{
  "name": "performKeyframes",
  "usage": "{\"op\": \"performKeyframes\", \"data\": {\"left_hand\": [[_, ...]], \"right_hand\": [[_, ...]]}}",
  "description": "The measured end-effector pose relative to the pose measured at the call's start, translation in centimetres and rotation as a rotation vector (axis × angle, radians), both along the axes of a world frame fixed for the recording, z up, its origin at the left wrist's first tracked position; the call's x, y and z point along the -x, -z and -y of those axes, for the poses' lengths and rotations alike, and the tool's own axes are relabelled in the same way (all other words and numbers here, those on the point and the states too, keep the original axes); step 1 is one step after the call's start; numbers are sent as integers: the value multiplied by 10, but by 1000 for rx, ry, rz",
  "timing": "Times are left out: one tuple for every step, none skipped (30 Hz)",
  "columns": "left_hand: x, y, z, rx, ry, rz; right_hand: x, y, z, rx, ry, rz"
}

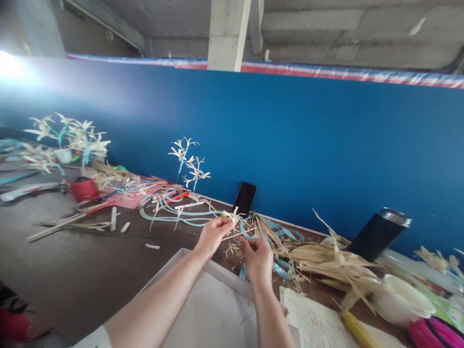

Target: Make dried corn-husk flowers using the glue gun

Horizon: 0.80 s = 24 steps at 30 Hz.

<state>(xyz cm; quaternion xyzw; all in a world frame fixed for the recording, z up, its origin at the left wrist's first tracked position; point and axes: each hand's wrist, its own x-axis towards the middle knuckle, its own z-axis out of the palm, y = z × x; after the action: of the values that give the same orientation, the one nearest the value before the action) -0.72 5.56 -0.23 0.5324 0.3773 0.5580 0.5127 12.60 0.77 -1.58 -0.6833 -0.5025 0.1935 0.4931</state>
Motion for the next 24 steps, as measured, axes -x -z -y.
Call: {"op": "performKeyframes", "data": {"left_hand": [[-1,1,0,-30,9,-18],[-1,3,0,-71,16,-35],[-2,4,0,-117,19,-49],[-2,5,0,-164,14,-65],[-3,6,1,-210,1,-81],[-4,6,1,-258,-15,-100],[-4,7,2,-301,-32,-122],[-5,7,3,-340,-51,-147],[-5,7,4,-376,-70,-173],[-6,8,4,-410,-90,-199],[-6,9,4,-444,-110,-224],[-7,10,4,-478,-129,-249],[-7,11,4,-515,-146,-272],[-7,12,4,-551,-156,-296],[-7,13,3,-582,-161,-319],[-7,14,3,-607,-163,-338],[-7,14,3,-624,-165,-354],[-7,14,3,-634,-170,-363],[-7,14,3,-640,-177,-366],[-7,14,3,-645,-185,-366],[-7,14,3,-651,-191,-363],[-7,14,3,-656,-196,-360],[-7,13,3,-659,-200,-356],[-6,13,3,-660,-206,-351]], "right_hand": [[0,-1,0,-9,-17,-22],[1,-1,0,-14,-31,-41],[1,-2,0,-18,-44,-56],[0,-2,0,-25,-52,-69],[0,-2,0,-31,-55,-80],[0,-1,0,-35,-53,-91],[-1,-1,-1,-37,-48,-98],[-1,-2,-1,-35,-40,-103],[-1,-2,-1,-31,-30,-106],[-1,-3,0,-22,-18,-111],[-1,-4,0,-12,-8,-118],[-1,-4,0,-3,-2,-132],[0,-5,1,2,-1,-148],[0,-6,1,3,-5,-164],[0,-6,1,2,-10,-175],[0,-6,1,1,-15,-181],[0,-6,0,-2,-19,-184],[1,-5,0,-6,-21,-185],[1,-5,0,-11,-21,-186],[1,-4,-1,-15,-19,-192],[1,-3,-1,-19,-17,-201],[1,-2,-1,-23,-13,-213],[1,-1,-1,-26,-9,-226],[1,-1,-2,-31,-5,-234]]}}
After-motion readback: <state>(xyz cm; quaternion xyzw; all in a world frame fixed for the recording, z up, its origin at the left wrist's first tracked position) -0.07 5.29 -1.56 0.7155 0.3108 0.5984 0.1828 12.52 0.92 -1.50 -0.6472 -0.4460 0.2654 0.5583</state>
